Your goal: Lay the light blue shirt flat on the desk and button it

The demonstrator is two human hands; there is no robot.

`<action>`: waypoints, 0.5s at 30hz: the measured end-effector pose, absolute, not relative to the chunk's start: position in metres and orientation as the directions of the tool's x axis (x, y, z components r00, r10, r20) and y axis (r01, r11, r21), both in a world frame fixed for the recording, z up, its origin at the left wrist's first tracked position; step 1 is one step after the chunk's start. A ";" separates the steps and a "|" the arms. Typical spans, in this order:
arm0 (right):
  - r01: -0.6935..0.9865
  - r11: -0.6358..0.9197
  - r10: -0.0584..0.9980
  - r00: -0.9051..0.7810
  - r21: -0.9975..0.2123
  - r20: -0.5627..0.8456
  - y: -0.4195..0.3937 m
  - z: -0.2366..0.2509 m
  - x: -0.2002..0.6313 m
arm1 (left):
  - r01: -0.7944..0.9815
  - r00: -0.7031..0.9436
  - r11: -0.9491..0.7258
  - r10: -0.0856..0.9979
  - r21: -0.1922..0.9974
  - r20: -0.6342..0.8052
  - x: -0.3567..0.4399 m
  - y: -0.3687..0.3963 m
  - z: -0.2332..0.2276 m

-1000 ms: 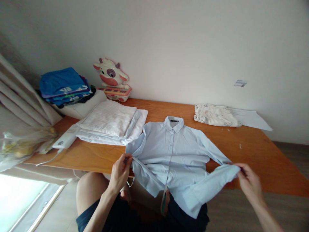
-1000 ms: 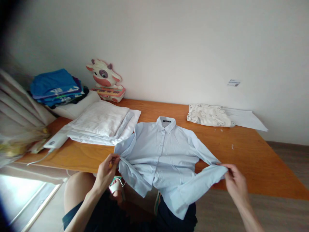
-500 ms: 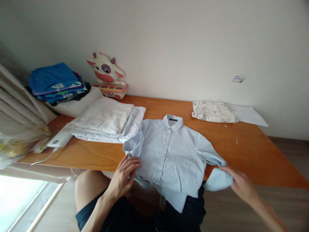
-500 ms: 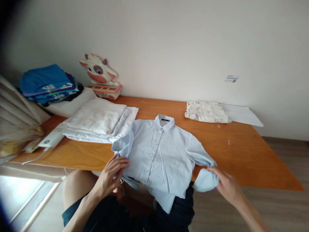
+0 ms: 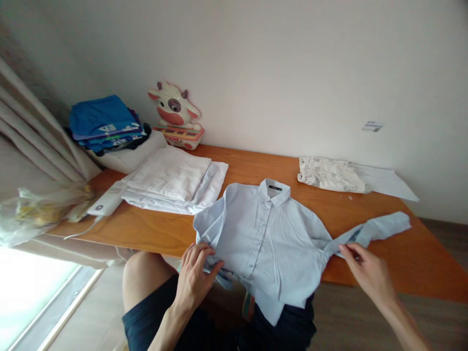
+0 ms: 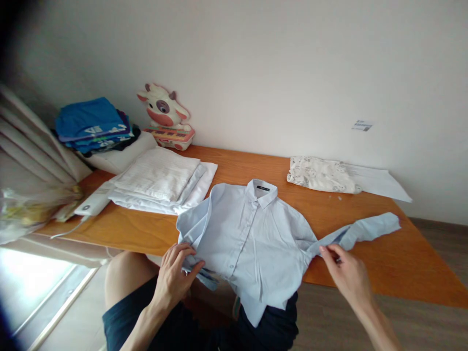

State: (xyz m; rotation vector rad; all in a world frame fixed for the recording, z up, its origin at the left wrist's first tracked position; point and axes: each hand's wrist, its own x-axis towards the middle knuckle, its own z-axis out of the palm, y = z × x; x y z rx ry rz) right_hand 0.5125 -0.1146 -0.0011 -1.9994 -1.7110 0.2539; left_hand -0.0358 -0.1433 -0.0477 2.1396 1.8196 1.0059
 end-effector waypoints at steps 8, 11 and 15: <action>0.889 0.239 0.965 -0.174 -0.390 0.196 -0.123 -0.041 0.366 | 0.808 0.075 -0.183 0.975 0.560 0.209 -0.036 -0.127 -0.017; 0.942 0.242 0.961 -0.200 -0.233 0.189 -0.120 -0.060 0.366 | 0.652 0.055 -0.111 0.993 0.750 0.100 -0.049 -0.124 -0.008; 0.942 0.293 0.949 -0.265 -0.165 0.170 -0.114 -0.062 0.385 | 0.583 -0.028 -0.005 0.999 0.812 0.026 -0.064 -0.123 0.002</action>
